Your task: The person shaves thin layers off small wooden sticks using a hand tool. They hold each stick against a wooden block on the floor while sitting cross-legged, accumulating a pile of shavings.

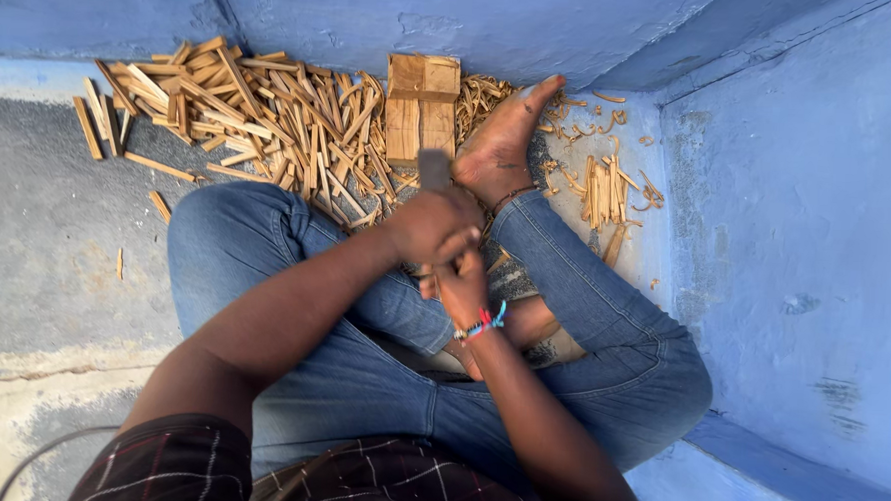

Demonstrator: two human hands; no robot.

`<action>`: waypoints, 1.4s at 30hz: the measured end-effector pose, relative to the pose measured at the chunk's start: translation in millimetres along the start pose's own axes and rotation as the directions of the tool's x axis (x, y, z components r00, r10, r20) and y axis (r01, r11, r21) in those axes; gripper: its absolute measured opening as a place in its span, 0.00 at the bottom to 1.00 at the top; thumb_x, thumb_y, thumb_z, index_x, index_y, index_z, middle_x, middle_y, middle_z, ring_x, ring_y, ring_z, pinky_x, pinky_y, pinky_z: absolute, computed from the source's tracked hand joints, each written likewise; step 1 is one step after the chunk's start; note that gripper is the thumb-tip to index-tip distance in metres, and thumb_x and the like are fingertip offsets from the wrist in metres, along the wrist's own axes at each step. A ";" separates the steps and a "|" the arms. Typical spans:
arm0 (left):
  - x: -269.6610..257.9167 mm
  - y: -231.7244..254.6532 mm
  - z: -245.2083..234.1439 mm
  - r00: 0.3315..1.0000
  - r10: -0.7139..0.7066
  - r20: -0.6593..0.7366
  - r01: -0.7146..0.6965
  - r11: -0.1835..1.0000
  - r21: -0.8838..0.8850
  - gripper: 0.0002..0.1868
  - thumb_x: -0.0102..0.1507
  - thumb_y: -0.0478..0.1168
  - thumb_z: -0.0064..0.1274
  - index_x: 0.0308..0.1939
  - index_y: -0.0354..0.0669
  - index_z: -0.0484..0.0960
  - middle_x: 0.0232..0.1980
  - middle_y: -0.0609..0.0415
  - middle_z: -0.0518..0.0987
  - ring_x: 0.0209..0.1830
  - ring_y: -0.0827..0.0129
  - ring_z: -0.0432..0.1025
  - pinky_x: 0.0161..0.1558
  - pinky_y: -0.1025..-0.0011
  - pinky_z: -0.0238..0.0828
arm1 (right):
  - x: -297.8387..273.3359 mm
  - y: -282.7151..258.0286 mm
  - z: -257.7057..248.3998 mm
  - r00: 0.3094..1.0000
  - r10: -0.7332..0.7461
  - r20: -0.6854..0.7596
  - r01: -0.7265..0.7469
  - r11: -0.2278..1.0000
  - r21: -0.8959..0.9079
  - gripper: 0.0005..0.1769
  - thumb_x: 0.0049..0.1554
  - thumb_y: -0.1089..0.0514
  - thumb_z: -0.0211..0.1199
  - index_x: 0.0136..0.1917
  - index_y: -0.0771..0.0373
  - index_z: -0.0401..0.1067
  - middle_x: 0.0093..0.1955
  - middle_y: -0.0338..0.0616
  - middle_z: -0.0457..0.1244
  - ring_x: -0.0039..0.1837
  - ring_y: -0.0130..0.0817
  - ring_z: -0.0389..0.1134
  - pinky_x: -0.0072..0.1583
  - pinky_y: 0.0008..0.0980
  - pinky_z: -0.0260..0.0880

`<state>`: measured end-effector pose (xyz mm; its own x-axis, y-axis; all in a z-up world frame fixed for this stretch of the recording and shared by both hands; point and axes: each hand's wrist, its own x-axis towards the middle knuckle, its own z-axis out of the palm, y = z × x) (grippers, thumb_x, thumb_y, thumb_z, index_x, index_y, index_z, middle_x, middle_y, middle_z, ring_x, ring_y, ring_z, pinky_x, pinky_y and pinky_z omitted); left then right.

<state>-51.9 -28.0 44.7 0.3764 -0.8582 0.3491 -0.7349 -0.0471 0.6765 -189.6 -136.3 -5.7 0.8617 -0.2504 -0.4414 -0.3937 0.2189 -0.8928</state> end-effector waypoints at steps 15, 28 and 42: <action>6.3 -4.4 7.3 0.972 -0.184 0.143 0.185 0.983 0.007 0.22 0.69 0.54 0.37 0.34 0.47 0.82 0.31 0.43 0.81 0.38 0.42 0.76 0.42 0.46 0.71 | -5.5 11.7 -1.7 0.999 0.035 0.021 -0.031 0.986 -0.166 0.09 0.62 0.64 0.57 0.38 0.66 0.68 0.30 0.39 0.63 0.26 0.21 0.62 0.26 0.22 0.60; 11.0 -4.2 2.5 0.947 -0.249 0.204 0.250 0.968 0.021 0.25 0.71 0.54 0.36 0.30 0.44 0.80 0.29 0.45 0.81 0.36 0.46 0.77 0.42 0.48 0.72 | -9.1 -3.7 1.2 0.998 0.046 0.039 -0.035 0.971 -0.237 0.11 0.63 0.65 0.57 0.37 0.67 0.68 0.28 0.39 0.62 0.26 0.21 0.62 0.27 0.21 0.61; 10.5 -7.2 6.7 0.958 -0.239 0.158 0.239 0.971 0.019 0.24 0.69 0.55 0.39 0.30 0.46 0.83 0.29 0.43 0.81 0.35 0.44 0.77 0.41 0.46 0.71 | -5.9 -6.1 1.4 0.998 0.061 0.015 -0.058 0.986 -0.159 0.07 0.62 0.63 0.59 0.40 0.65 0.69 0.32 0.40 0.64 0.26 0.22 0.61 0.26 0.22 0.60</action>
<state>-46.4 -40.1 39.1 0.4470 -0.8918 0.0701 -0.6344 -0.2608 0.7277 -191.8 -134.8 2.6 0.8407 -0.2222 -0.4939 -0.4890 0.0804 -0.8686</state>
